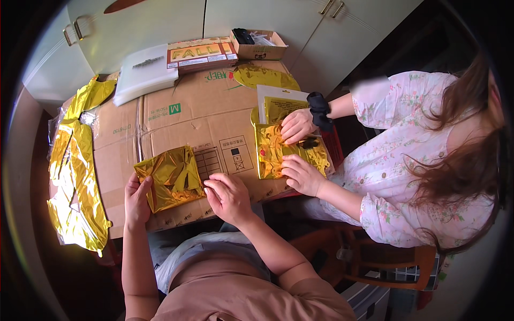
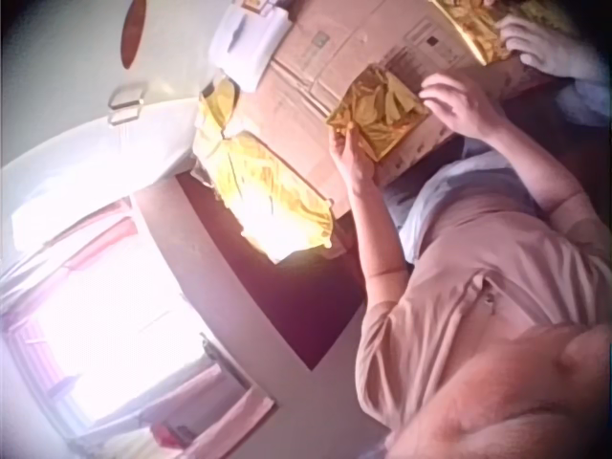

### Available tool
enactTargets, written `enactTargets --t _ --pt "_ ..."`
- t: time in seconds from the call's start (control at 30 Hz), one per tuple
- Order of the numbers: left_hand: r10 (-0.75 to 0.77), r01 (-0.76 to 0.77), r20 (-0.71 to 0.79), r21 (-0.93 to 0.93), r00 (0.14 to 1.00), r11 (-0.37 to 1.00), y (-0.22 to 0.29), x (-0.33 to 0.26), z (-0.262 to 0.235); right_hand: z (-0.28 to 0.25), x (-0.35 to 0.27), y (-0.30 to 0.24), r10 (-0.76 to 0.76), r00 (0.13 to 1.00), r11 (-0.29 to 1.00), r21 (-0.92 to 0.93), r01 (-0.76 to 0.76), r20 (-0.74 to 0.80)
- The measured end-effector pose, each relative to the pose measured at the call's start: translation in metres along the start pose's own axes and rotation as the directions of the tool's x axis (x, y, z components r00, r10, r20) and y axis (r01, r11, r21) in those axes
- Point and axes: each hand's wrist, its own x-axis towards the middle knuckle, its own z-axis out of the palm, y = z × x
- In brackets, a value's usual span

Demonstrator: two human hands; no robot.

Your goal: Folding and stacking gold-colored square sheets of paper on a cardboard work surface.

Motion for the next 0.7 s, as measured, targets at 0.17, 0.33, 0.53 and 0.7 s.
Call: enactTargets --t 0.17,0.33,0.53,0.7 --pt "0.006 -0.006 0.008 0.019 1.000 1.000 0.0002 0.0004 -0.0006 -0.0002 0.0000 0.0003 -0.008 1.000 1.000 0.000 0.008 0.001" --pt "0.012 -0.012 0.008 0.017 1.000 1.000 0.0016 -0.0002 0.0031 0.0010 -0.0015 0.0008 -0.006 1.000 1.000 -0.001 0.006 0.002" --pt "0.012 -0.012 0.006 0.050 1.000 0.999 -0.0011 0.0003 -0.0020 0.0015 -0.0015 0.0009 -0.010 1.000 1.000 -0.003 0.010 -0.010" --pt "0.006 -0.006 -0.003 0.054 1.000 0.999 -0.0003 0.0005 -0.0003 0.0017 -0.0021 0.0027 -0.009 1.000 1.000 0.020 0.009 -0.021"
